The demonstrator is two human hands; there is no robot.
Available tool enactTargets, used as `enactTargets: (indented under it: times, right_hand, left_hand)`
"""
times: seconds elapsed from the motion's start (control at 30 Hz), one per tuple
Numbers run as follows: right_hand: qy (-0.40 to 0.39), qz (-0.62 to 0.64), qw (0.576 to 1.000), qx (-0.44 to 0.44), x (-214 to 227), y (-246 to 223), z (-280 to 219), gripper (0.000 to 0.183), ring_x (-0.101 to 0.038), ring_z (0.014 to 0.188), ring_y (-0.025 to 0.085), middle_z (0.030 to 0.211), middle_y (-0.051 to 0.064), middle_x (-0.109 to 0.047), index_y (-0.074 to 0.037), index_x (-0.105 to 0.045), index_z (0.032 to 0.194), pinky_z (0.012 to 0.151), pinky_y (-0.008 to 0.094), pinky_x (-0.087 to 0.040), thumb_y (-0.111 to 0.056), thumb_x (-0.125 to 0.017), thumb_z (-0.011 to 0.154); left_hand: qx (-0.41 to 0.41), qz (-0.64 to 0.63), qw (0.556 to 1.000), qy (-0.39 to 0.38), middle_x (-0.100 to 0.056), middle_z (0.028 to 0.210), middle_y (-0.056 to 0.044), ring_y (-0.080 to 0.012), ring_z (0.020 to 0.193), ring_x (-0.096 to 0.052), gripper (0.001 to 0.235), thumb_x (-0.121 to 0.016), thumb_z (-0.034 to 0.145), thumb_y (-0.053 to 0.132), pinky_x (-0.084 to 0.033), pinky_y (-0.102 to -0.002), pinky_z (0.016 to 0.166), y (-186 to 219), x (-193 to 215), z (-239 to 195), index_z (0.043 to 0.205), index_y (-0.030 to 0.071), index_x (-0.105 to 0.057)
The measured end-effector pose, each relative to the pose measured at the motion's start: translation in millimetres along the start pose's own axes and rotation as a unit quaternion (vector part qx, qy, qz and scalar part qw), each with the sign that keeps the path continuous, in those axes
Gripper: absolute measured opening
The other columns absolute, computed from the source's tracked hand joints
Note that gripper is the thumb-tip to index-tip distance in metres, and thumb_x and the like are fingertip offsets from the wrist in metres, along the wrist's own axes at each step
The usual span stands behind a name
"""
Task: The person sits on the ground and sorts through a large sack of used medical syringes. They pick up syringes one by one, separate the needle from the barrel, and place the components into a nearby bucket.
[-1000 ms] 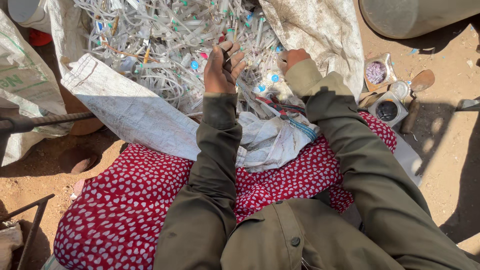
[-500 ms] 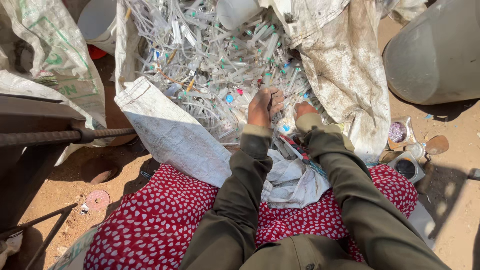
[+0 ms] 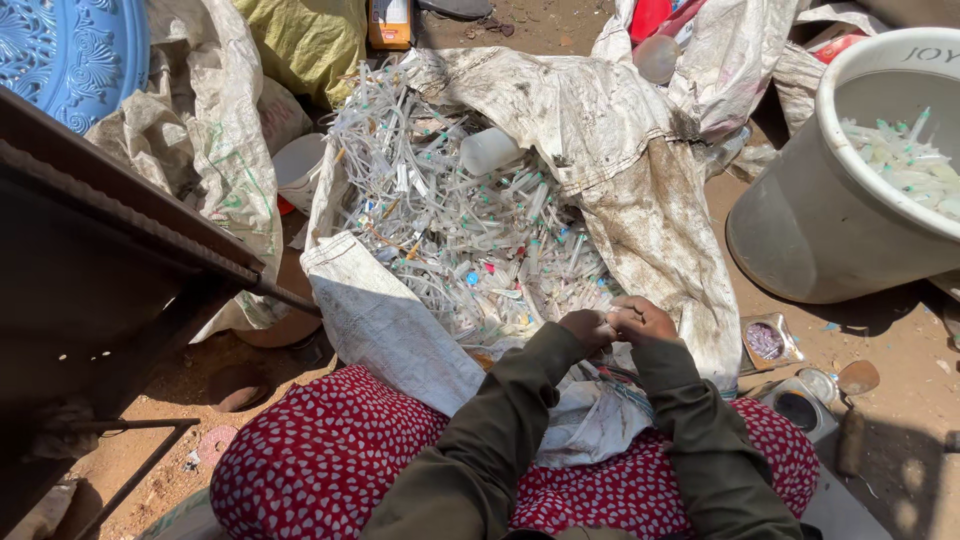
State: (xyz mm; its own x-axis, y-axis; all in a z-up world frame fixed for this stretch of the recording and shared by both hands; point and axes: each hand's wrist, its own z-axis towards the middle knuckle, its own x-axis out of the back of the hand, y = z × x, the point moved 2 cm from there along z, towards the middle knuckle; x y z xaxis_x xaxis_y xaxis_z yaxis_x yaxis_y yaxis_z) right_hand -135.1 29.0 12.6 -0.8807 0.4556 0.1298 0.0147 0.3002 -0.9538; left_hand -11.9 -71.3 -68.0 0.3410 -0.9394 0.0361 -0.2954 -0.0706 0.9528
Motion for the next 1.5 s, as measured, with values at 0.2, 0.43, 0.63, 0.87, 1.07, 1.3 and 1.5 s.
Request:
enactTargets:
  times: [0.2, 0.43, 0.63, 0.87, 1.07, 1.3, 1.5]
  right_hand:
    - [0.046, 0.005, 0.998, -0.051, 43.2, 40.0, -19.3, 0.036, -0.060, 0.072, 0.013, 0.087, 0.005, -0.068, 0.001, -0.075, 0.108, 0.064, 0.028, -0.051, -0.031, -0.073, 0.090]
    - [0.032, -0.013, 0.998, 0.048, 32.9, 30.3, -14.7, 0.036, -0.060, 0.068, 0.013, 0.082, 0.005, -0.069, 0.003, -0.075, 0.101, 0.062, 0.028, -0.049, -0.031, -0.075, 0.089]
    - [0.171, -0.081, 0.978, 0.084, 55.0, -25.3, -35.6, 0.032, -0.059, 0.067, 0.012, 0.079, 0.006, -0.066, 0.003, -0.073, 0.096, 0.061, 0.027, -0.047, -0.029, -0.072, 0.098]
    - [0.426, -0.164, 0.880, 0.131, 233.0, -53.0, -146.4, 0.018, -0.063, 0.072, 0.013, 0.085, 0.008, -0.070, 0.003, -0.068, 0.094, 0.067, 0.028, -0.052, -0.012, -0.067, 0.103]
    - [0.298, -0.500, 0.811, -0.055, 281.1, 39.5, -179.1, 0.028, -0.070, 0.087, 0.033, 0.098, 0.022, -0.074, -0.002, -0.079, 0.108, 0.082, 0.042, -0.054, -0.027, -0.074, 0.097]
    - [0.286, -0.455, 0.840, -0.074, 267.5, 26.6, -157.2, 0.032, -0.071, 0.083, 0.029, 0.096, 0.020, -0.074, -0.003, -0.076, 0.116, 0.078, 0.039, -0.055, -0.026, -0.080, 0.094]
    - [0.203, -0.378, 0.902, 0.053, 172.2, -84.8, -110.6, 0.017, -0.066, 0.073, 0.020, 0.082, 0.014, -0.070, 0.000, -0.076, 0.110, 0.071, 0.034, -0.053, -0.016, -0.073, 0.104]
  left_hand:
    - [0.032, -0.140, 0.980, -0.137, -0.072, 0.079, -0.007, -0.0153, 0.059, -0.065, 0.024, -0.057, 0.103, 0.028, -0.055, -0.032, 0.056, -6.2, -29.6, 1.3, 0.101, 0.007, -0.069]
    - [0.047, -0.140, 0.983, -0.111, -0.061, 0.067, -0.002, -0.0128, 0.052, -0.057, 0.028, -0.058, 0.105, 0.032, -0.051, -0.031, 0.050, 6.7, -25.6, -2.1, 0.096, 0.007, -0.067]
    - [0.035, -0.152, 0.981, -0.119, -0.057, 0.064, 0.002, -0.0101, 0.051, -0.051, 0.027, -0.060, 0.104, 0.032, -0.043, -0.028, 0.048, 55.8, -24.2, -40.3, 0.093, 0.008, -0.067]
    - [0.036, -0.251, 0.963, -0.092, -0.069, 0.077, -0.004, -0.0152, 0.061, -0.066, 0.024, -0.059, 0.105, 0.027, -0.054, -0.029, 0.057, 50.2, 8.7, -63.9, 0.112, 0.005, -0.067]
    - [-0.011, -0.348, 0.925, -0.155, -0.072, 0.105, -0.011, -0.0200, 0.089, -0.074, 0.035, -0.057, 0.106, 0.022, -0.063, -0.035, 0.075, 58.8, 7.2, -57.0, 0.134, 0.002, -0.056]
    - [-0.039, -0.442, 0.891, -0.094, -0.067, 0.123, -0.016, -0.0258, 0.109, -0.072, 0.058, -0.060, 0.102, 0.042, -0.064, -0.042, 0.091, 53.7, 27.4, -61.9, 0.143, 0.002, -0.048]
    - [-0.032, -0.563, 0.822, 0.082, -0.068, 0.111, -0.020, -0.0326, 0.097, -0.073, 0.072, -0.058, 0.096, 0.059, -0.061, -0.050, 0.089, 6.7, 76.1, -32.5, 0.135, -0.001, -0.049]
